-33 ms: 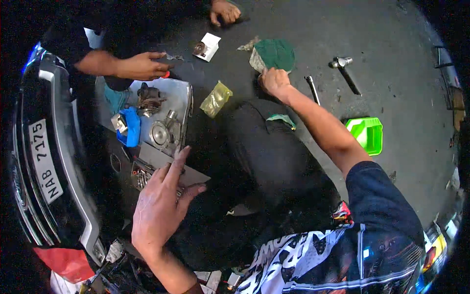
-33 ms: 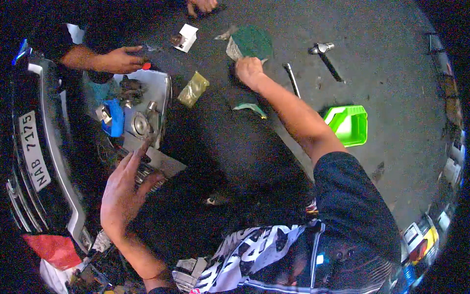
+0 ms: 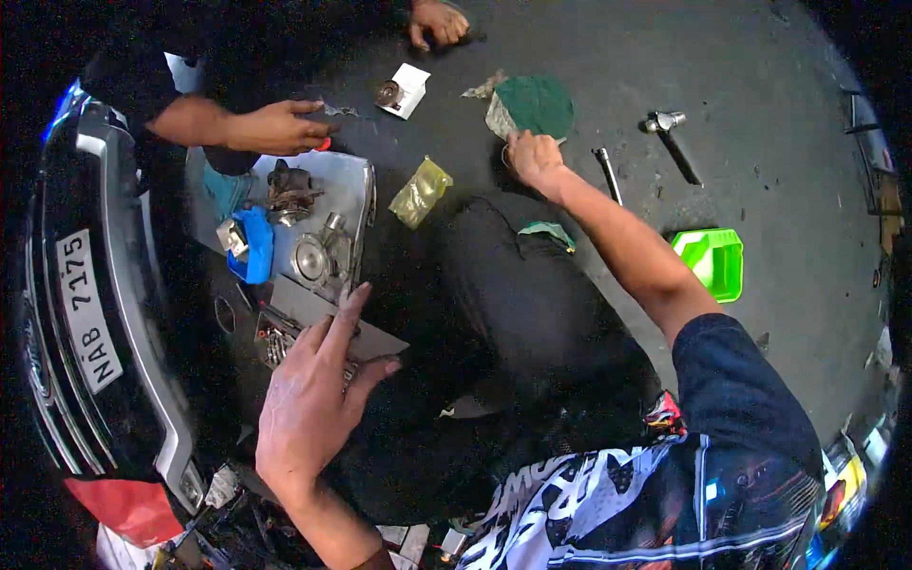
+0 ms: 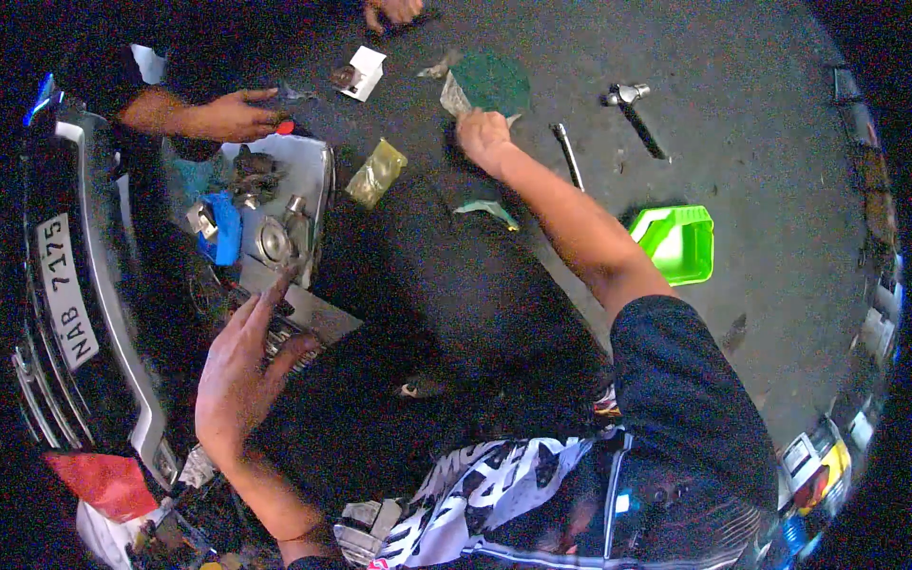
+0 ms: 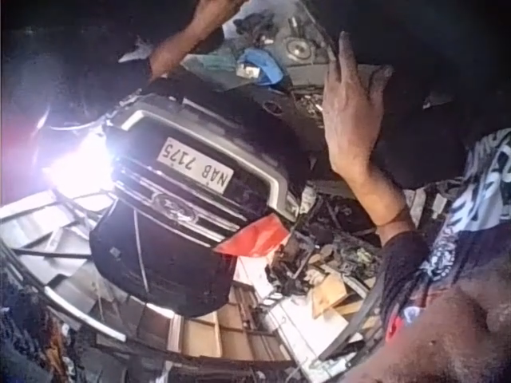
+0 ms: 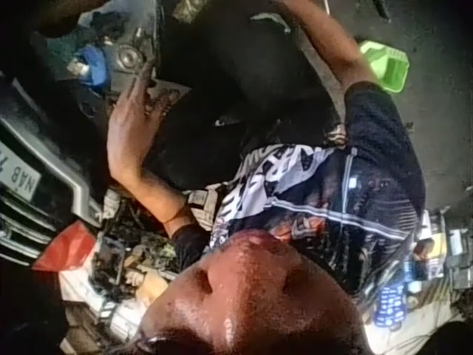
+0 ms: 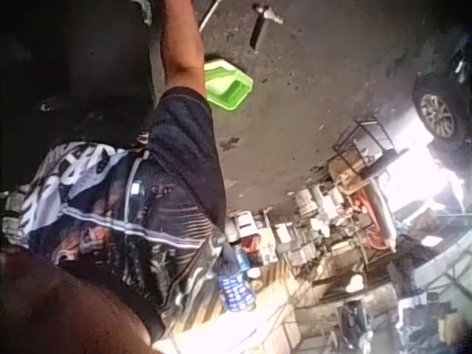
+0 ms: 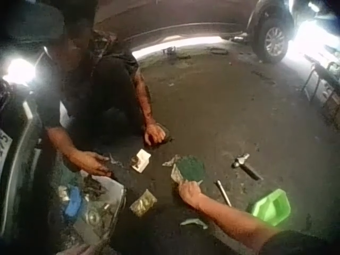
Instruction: Repairing an automotive alternator by replacing a bearing and using a hammer and socket.
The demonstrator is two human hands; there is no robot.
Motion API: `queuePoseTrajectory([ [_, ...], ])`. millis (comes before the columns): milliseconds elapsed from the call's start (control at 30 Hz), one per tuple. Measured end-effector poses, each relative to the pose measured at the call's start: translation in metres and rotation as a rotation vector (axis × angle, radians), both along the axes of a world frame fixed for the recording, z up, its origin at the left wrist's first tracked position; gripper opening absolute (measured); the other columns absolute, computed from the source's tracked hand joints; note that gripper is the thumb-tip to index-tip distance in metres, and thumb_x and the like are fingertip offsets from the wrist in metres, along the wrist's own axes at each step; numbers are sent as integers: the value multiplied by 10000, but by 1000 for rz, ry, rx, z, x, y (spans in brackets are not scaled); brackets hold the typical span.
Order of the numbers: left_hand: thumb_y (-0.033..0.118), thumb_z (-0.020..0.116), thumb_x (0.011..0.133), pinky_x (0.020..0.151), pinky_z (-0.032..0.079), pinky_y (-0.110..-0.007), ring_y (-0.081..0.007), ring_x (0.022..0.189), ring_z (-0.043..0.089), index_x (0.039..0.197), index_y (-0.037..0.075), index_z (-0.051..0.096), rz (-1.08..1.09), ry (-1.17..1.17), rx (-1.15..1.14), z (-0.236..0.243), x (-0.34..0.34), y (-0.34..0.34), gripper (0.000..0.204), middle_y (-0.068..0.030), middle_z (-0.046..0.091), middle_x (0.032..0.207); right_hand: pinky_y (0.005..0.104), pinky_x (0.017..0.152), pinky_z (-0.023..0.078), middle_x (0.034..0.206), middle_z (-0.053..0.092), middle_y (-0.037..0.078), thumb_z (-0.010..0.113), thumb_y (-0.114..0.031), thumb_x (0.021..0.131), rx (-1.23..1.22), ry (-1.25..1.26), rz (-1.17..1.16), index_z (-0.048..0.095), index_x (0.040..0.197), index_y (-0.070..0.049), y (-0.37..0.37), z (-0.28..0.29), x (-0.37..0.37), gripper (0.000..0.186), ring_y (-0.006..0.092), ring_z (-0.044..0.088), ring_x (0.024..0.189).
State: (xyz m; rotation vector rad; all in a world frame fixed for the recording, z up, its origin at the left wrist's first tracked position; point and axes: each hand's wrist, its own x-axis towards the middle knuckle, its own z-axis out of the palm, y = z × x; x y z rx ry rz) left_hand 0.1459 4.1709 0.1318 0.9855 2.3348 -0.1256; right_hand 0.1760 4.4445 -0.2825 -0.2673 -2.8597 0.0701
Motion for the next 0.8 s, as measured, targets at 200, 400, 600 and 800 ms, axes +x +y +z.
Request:
queuePoseTrajectory([
  [200,322,660,808,798,450,-428,-367,916,558,1372,103,397,-46,39,34,-1,-1,-1,660,-180,580,969,405,483,437,680,592,113,510,-137,764,-19,-15,27,578,715,-77,2,-8,-1,103,286,598,619],
  [400,346,652,810,802,450,-428,-369,925,557,1370,98,401,-40,11,32,-3,-2,-2,661,-188,579,974,417,518,445,684,604,90,498,-182,777,-145,-157,-52,604,679,-118,-2,-9,-2,159,264,600,627],
  [600,343,652,811,800,450,-428,-366,907,555,1366,83,402,-18,-5,14,-4,-1,-4,662,-184,573,948,435,517,463,607,596,106,481,-231,853,84,-60,18,608,678,-88,-2,-4,-1,259,304,603,561],
  [800,342,653,809,788,450,-430,-369,888,552,1363,77,403,-32,-3,68,-3,-3,-5,663,-183,570,927,373,595,488,726,627,98,507,-181,788,-91,-385,-68,606,807,-93,-5,4,-5,134,255,631,703],
])
